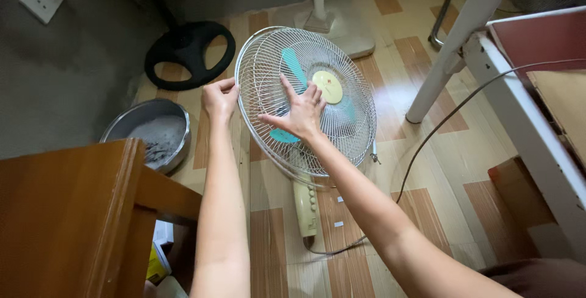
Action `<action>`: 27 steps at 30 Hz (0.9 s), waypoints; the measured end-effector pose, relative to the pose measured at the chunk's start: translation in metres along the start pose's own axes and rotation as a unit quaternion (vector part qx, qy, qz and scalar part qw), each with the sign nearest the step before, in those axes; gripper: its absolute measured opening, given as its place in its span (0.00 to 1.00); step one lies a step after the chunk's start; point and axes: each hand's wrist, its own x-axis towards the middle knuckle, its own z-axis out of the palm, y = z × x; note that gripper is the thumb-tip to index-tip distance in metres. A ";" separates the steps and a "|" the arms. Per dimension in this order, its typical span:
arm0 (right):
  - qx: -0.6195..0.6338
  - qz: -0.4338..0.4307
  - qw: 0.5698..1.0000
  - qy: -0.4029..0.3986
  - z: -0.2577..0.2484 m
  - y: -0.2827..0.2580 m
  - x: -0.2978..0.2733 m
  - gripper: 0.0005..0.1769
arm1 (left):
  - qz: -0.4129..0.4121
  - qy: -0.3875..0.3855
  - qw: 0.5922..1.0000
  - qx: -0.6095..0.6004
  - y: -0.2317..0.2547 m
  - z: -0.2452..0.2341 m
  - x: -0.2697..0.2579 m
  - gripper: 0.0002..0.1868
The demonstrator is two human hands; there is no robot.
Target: The person assembles a table fan by attaching the front grille and securing the outer ring. They align the grille over the blades, then fit and twist the outer ring to lock it in place.
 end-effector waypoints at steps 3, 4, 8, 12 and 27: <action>-0.010 -0.002 1.000 0.006 0.003 -0.001 0.000 0.70 | 0.004 0.060 0.993 0.104 0.009 0.004 -0.006 0.11; -0.012 -0.004 1.000 0.010 0.003 -0.001 0.000 0.70 | 0.001 0.079 0.991 0.108 0.011 0.007 -0.008 0.11; 0.000 -0.004 1.000 0.015 0.004 0.000 -0.002 0.69 | -0.008 0.064 0.994 0.091 -0.001 0.004 -0.009 0.11; -0.006 0.004 1.000 -0.010 0.004 0.000 0.001 0.69 | -0.041 -0.091 0.978 -0.183 -0.036 -0.006 -0.002 0.17; -0.002 -0.005 1.000 -0.018 0.004 0.002 0.000 0.70 | 0.028 -0.202 0.934 -0.293 -0.042 -0.025 -0.027 0.32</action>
